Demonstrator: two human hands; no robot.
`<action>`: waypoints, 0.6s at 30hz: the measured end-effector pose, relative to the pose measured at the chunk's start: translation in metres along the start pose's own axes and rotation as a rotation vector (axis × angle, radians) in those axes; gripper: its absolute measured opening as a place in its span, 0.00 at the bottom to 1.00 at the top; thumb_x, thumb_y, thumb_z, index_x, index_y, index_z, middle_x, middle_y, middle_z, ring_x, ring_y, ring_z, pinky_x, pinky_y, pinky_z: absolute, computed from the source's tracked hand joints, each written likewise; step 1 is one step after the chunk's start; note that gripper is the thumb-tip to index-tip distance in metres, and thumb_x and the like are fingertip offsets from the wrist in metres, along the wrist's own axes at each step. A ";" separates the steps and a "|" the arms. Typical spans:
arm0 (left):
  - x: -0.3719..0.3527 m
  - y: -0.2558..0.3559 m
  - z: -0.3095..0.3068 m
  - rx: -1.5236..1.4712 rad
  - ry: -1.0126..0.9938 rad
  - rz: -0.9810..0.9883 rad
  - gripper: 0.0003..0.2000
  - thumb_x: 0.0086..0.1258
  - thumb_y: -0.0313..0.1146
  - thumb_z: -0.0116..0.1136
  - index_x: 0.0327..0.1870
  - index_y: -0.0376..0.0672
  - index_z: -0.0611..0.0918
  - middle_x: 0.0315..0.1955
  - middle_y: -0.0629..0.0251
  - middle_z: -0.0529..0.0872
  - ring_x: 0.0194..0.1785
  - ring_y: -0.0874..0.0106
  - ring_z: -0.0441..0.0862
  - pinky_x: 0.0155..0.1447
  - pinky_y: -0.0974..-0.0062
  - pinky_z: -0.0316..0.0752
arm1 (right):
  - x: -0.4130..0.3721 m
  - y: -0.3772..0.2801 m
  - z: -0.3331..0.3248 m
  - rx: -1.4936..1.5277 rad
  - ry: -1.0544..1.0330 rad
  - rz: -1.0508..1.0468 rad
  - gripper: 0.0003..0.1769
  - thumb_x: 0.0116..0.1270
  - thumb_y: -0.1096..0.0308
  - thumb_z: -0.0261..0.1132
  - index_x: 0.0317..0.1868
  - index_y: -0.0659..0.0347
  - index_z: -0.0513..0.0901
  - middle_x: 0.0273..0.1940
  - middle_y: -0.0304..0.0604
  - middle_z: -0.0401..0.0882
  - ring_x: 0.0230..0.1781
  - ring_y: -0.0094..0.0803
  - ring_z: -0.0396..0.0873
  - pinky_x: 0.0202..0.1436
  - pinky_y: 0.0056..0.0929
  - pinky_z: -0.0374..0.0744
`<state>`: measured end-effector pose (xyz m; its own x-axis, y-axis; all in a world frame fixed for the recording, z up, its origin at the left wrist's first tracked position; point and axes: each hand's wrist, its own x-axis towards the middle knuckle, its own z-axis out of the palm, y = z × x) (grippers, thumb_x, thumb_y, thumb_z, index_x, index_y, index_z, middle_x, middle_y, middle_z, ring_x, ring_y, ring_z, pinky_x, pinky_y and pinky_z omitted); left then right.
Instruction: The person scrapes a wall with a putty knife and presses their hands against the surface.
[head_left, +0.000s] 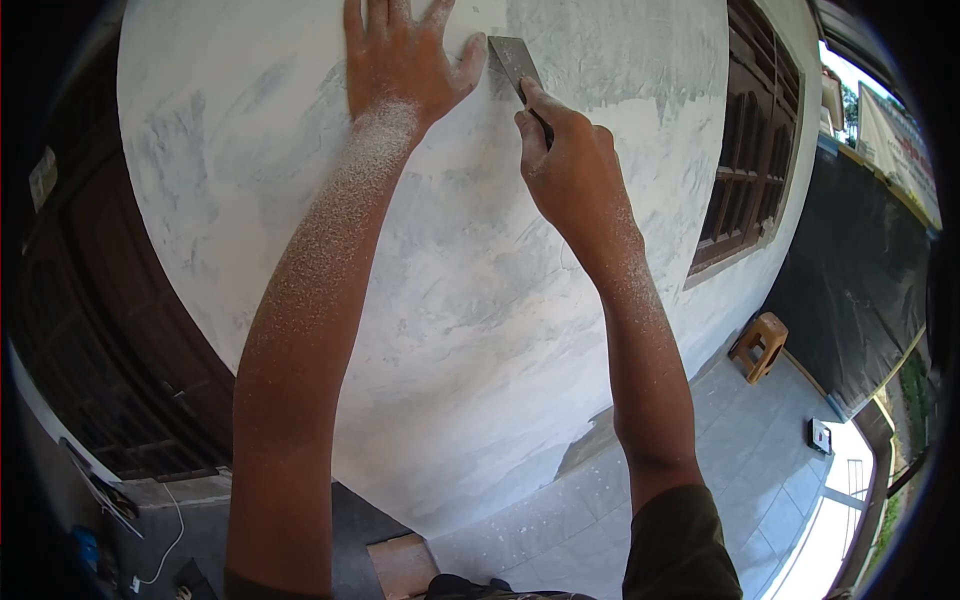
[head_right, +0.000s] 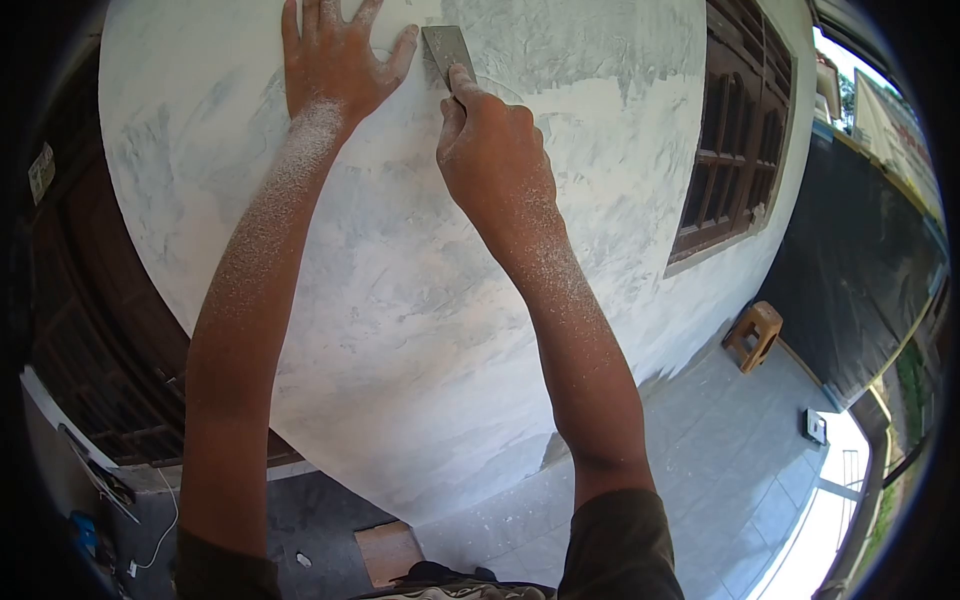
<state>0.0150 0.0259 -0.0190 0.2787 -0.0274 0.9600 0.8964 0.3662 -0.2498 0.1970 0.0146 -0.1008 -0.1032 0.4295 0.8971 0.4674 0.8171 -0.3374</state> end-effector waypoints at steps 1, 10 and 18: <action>0.000 0.001 -0.001 -0.003 -0.008 -0.002 0.38 0.75 0.60 0.51 0.82 0.51 0.64 0.84 0.43 0.44 0.87 0.52 0.39 0.87 0.47 0.37 | -0.007 0.003 0.002 0.001 -0.016 0.006 0.19 0.80 0.66 0.59 0.66 0.62 0.82 0.33 0.59 0.89 0.33 0.50 0.91 0.40 0.46 0.89; 0.001 0.003 -0.002 0.035 -0.018 -0.018 0.37 0.75 0.61 0.50 0.82 0.52 0.64 0.84 0.42 0.45 0.87 0.52 0.38 0.87 0.47 0.37 | -0.008 0.007 -0.004 0.000 -0.052 0.017 0.19 0.80 0.66 0.59 0.67 0.61 0.82 0.32 0.58 0.89 0.32 0.49 0.91 0.39 0.46 0.89; 0.001 0.002 -0.001 0.034 -0.017 -0.015 0.37 0.75 0.60 0.50 0.81 0.51 0.66 0.84 0.43 0.46 0.87 0.52 0.39 0.87 0.47 0.38 | 0.003 0.003 0.004 0.004 0.020 -0.014 0.20 0.80 0.65 0.59 0.66 0.60 0.82 0.33 0.58 0.89 0.33 0.51 0.91 0.41 0.49 0.89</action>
<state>0.0171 0.0257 -0.0189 0.2598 -0.0176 0.9655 0.8881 0.3969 -0.2317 0.1947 0.0201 -0.1008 -0.0915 0.4105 0.9073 0.4630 0.8242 -0.3262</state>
